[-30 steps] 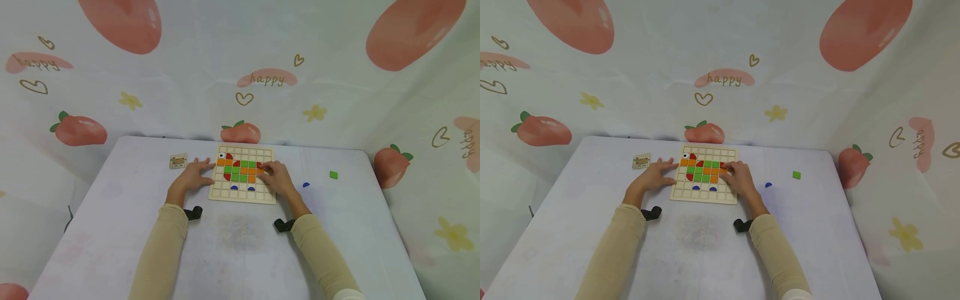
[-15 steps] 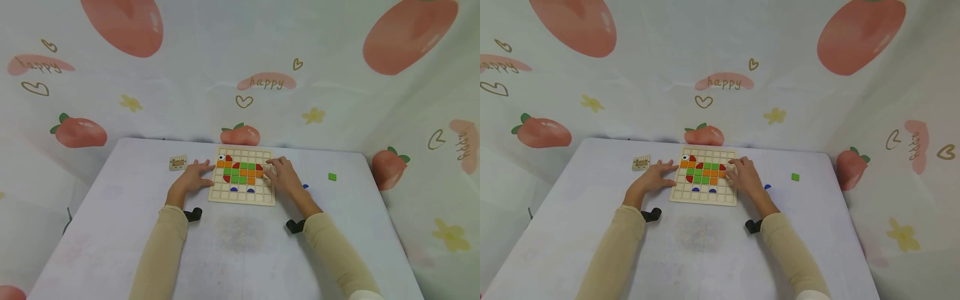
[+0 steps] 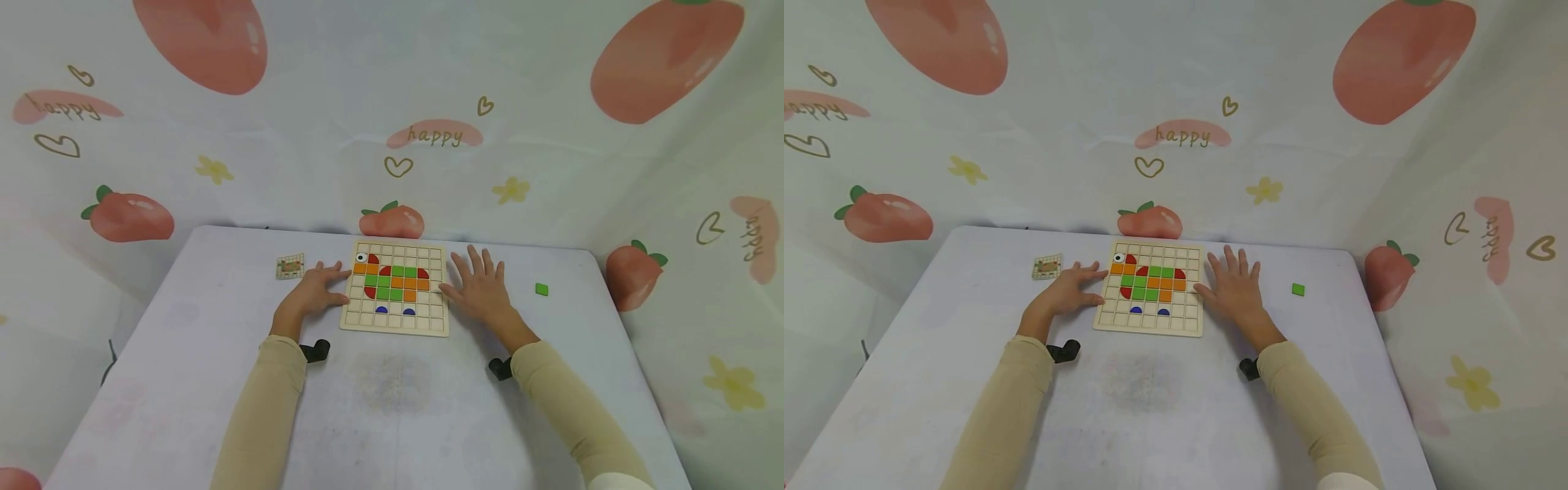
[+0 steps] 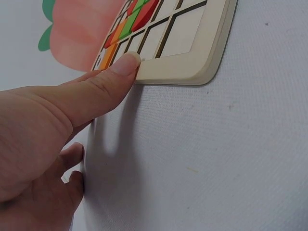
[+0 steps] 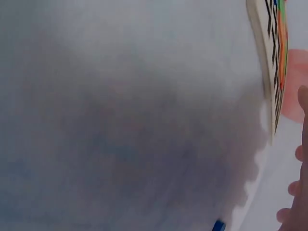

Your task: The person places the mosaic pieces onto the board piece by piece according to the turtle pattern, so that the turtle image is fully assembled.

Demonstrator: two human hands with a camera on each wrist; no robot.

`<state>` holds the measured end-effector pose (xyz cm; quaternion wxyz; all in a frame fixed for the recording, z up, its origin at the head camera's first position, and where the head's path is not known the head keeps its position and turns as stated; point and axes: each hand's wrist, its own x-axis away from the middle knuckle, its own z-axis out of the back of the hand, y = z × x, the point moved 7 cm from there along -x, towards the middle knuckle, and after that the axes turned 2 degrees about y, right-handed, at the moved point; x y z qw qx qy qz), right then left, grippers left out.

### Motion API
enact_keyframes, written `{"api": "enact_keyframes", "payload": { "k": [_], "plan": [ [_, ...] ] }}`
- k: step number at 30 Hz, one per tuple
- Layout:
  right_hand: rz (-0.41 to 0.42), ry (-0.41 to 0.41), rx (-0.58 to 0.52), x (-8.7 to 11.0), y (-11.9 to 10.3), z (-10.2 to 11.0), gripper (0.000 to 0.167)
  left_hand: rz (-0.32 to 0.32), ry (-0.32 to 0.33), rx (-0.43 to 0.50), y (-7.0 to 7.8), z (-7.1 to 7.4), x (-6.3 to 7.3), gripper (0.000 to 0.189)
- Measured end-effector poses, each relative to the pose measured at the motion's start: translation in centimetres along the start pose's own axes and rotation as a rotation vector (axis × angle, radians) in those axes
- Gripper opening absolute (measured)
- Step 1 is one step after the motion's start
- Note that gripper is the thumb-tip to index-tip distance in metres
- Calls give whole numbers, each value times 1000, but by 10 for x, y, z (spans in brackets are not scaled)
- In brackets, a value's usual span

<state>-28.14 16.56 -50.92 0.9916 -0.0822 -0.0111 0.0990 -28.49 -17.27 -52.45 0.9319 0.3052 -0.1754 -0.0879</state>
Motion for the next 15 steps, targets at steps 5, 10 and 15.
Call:
{"api": "enact_keyframes", "payload": {
  "k": [5, 10, 15],
  "plan": [
    [-37, -30, 22, 2, 21, -5, 82, 1, -2, 3, -2, 0, 0, 74],
    [-67, -44, 6, 3, 43, -7, 84, 3, -1, -7, -2, 0, -1, 74],
    [-97, -67, -6, 7, 69, -7, 87, 11, -3, -3, 0, 0, -1, 73]
  ]
}}
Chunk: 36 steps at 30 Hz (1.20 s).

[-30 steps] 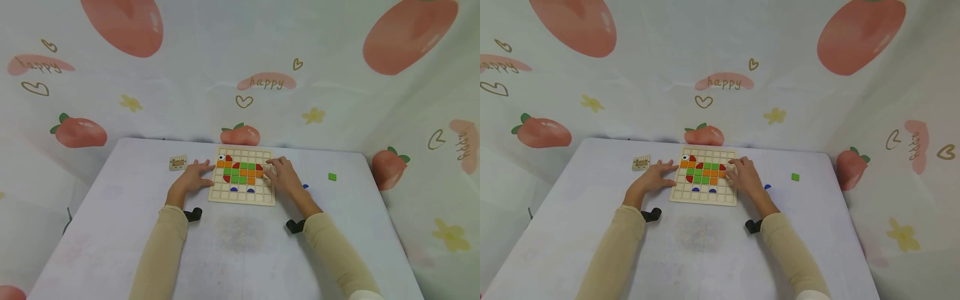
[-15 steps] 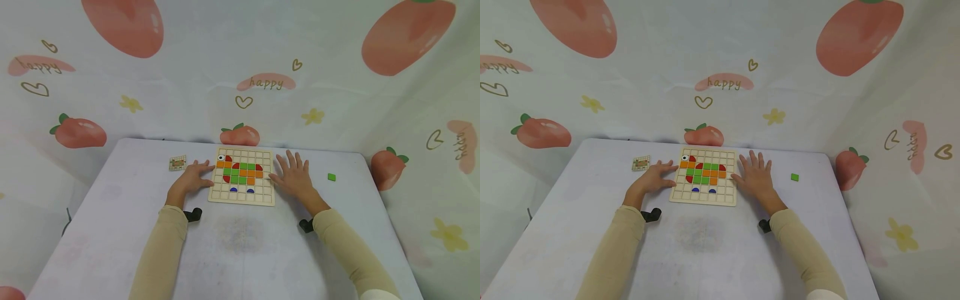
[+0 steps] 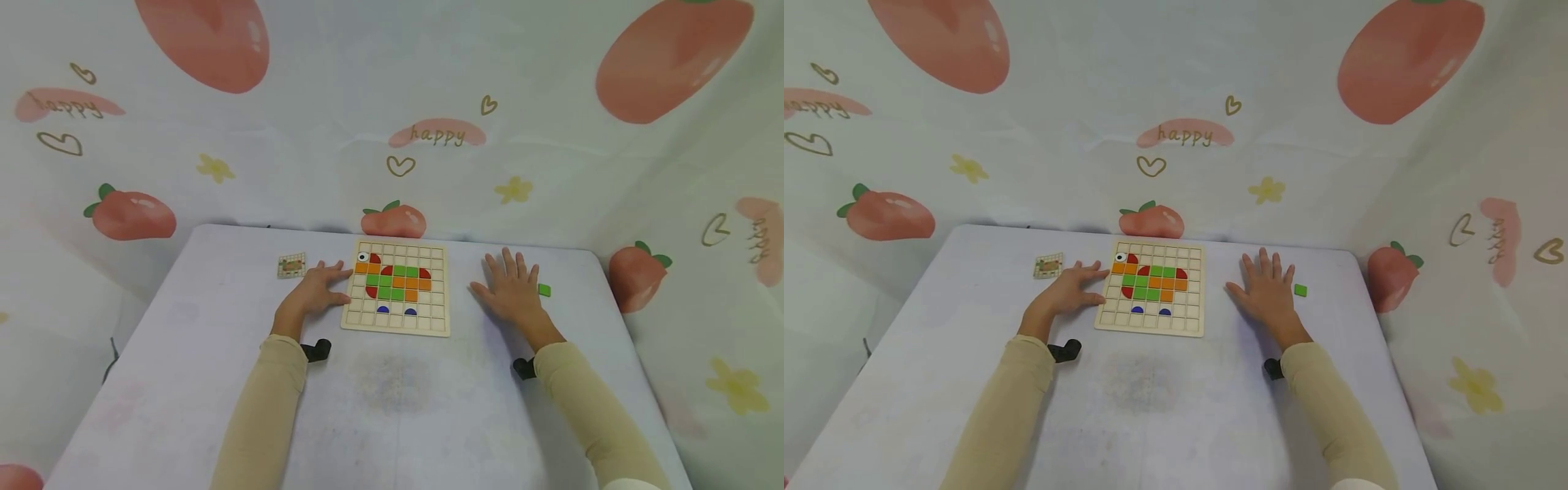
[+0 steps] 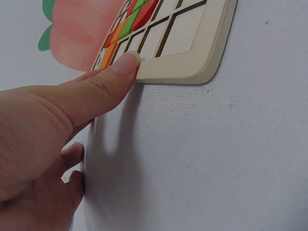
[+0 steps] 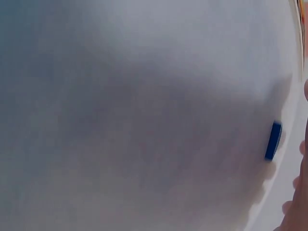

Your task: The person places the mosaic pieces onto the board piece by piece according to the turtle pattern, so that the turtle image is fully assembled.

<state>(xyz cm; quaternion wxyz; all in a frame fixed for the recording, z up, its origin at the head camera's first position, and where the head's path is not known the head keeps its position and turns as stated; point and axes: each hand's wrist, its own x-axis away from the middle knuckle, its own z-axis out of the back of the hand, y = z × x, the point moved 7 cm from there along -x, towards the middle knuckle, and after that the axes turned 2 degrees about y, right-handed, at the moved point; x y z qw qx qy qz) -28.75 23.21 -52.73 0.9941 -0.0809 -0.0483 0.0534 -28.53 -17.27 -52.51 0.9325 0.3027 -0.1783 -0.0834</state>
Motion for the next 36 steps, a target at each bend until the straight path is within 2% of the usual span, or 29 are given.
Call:
{"api": "enact_keyframes", "payload": {
  "k": [11, 19, 24, 26, 31, 36],
  "plan": [
    [-85, -37, -51, 20, 55, 8, 93, -27, 3, -9, 8, -1, 1, 73],
    [-119, -10, -99, 34, 84, 14, 91, -22, -3, -34, 6, -1, 0, 74],
    [-166, -17, -171, 38, 98, 17, 87, -22, -6, -55, 5, 0, -1, 74],
    [-168, -32, -210, 39, 102, 18, 84, -19, -5, -65, 5, 0, -1, 74],
    [-112, -31, -289, 40, 109, 21, 68, -15, 11, -94, 5, 3, 0, 73],
    [-118, 20, -311, 39, 112, 19, 49, 0, 26, -114, 6, 4, -1, 73]
  ]
}}
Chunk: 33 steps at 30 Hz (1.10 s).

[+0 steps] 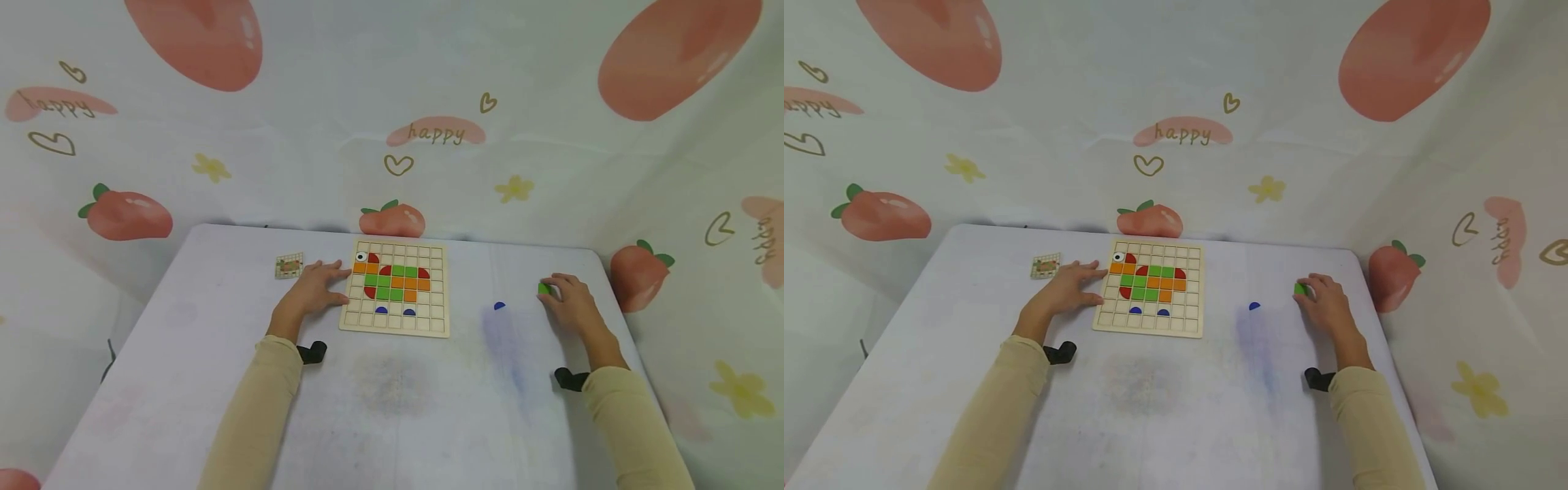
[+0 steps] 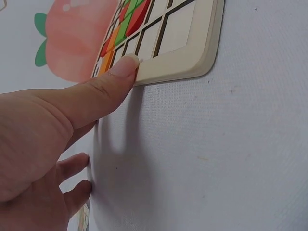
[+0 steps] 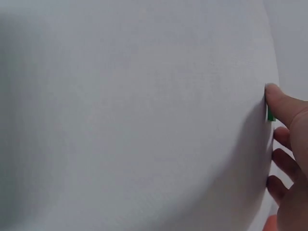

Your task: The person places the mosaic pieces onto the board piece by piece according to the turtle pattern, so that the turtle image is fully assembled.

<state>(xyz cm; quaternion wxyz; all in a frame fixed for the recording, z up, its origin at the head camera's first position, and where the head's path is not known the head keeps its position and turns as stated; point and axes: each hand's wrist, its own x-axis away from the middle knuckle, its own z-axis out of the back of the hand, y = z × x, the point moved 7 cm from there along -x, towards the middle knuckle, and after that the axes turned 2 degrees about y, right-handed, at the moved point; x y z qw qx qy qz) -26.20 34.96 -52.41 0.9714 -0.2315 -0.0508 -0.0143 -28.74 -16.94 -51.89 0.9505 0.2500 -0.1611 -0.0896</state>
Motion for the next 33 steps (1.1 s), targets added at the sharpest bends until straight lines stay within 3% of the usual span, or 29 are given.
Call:
{"api": "enact_keyframes", "payload": {
  "k": [7, 11, 19, 33],
  "plan": [
    [24, 122, -32, 1, -2, -1, 36, 27, 3, -8, -1, 1, 0, 72],
    [21, 152, -59, 2, -5, -2, 36, 29, 6, -20, -2, 2, 0, 72],
    [2, 157, -94, 6, -32, -4, 40, 30, 20, -11, -2, 3, 0, 71],
    [129, 127, -192, 2, -92, -16, 34, 68, 15, -16, 3, -1, 0, 71]
  ]
}}
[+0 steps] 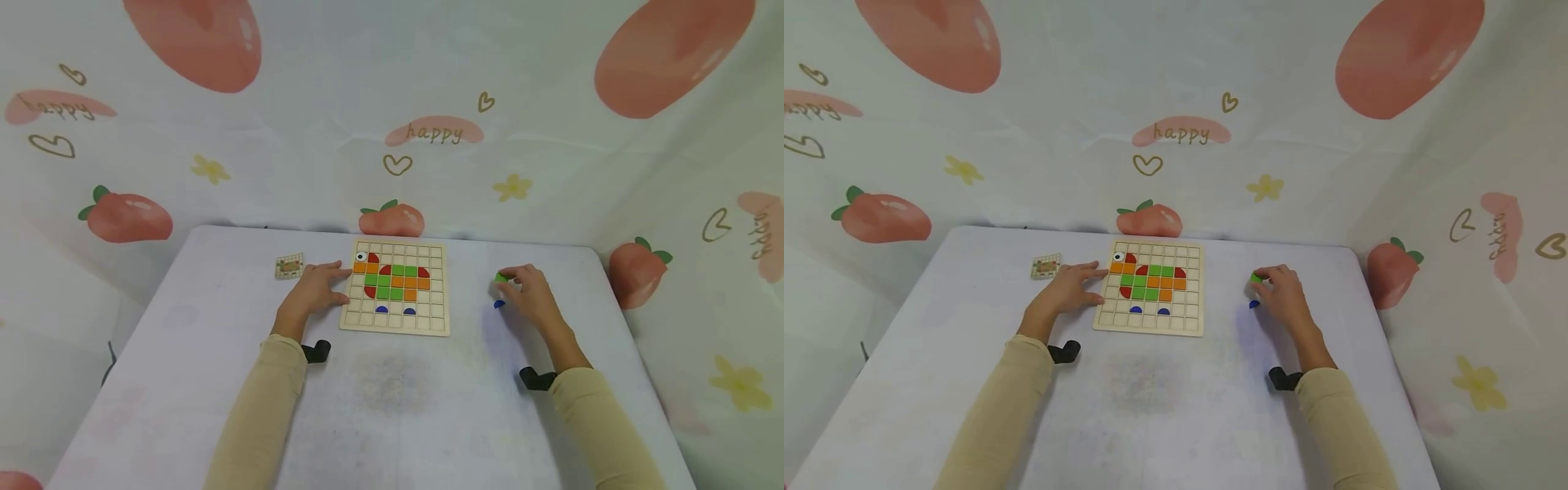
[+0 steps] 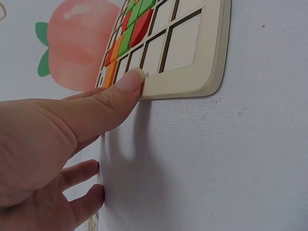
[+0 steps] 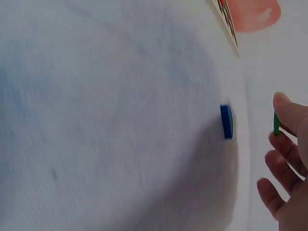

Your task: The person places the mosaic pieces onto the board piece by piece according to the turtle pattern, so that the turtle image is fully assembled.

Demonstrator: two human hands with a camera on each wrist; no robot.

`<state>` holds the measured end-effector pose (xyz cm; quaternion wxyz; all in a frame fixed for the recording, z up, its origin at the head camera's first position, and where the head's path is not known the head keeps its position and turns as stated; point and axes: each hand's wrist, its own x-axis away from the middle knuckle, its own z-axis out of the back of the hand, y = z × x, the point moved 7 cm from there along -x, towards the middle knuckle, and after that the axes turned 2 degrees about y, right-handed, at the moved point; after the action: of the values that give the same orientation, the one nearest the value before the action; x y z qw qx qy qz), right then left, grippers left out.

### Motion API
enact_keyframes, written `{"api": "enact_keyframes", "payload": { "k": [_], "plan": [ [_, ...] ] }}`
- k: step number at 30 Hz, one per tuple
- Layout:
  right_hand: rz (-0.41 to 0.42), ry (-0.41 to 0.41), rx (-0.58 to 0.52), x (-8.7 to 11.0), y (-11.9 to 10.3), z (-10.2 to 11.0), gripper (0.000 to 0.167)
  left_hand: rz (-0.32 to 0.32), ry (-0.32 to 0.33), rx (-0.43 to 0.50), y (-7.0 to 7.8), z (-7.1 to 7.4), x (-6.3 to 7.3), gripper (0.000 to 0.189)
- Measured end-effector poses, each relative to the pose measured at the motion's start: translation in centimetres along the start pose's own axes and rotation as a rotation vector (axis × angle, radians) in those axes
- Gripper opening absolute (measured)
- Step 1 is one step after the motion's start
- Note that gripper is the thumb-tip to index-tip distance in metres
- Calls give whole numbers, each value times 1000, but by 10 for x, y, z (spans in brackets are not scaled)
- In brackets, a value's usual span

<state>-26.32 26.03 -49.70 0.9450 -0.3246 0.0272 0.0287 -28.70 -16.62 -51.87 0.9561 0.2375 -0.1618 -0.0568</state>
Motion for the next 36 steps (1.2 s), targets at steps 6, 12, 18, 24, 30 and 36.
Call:
{"api": "enact_keyframes", "payload": {
  "k": [6, 12, 18, 24, 30, 36],
  "plan": [
    [39, -26, -4, 0, -24, -15, 35, -1, -3, 1, 0, 0, 0, 71],
    [83, -46, -6, -5, -48, -34, 32, -13, -5, -7, -1, 2, -1, 71],
    [106, -89, -20, -6, -69, -55, 32, -3, -8, 13, -2, 2, -1, 71],
    [105, -125, -62, -6, -85, -77, 35, 1, -3, 16, -4, 0, -1, 72],
    [101, -136, -145, -6, -94, -93, 33, 11, 5, 39, -4, 2, 0, 72],
    [123, -137, -190, -4, -98, -105, 31, 8, 9, 39, -3, 1, 0, 72]
  ]
}}
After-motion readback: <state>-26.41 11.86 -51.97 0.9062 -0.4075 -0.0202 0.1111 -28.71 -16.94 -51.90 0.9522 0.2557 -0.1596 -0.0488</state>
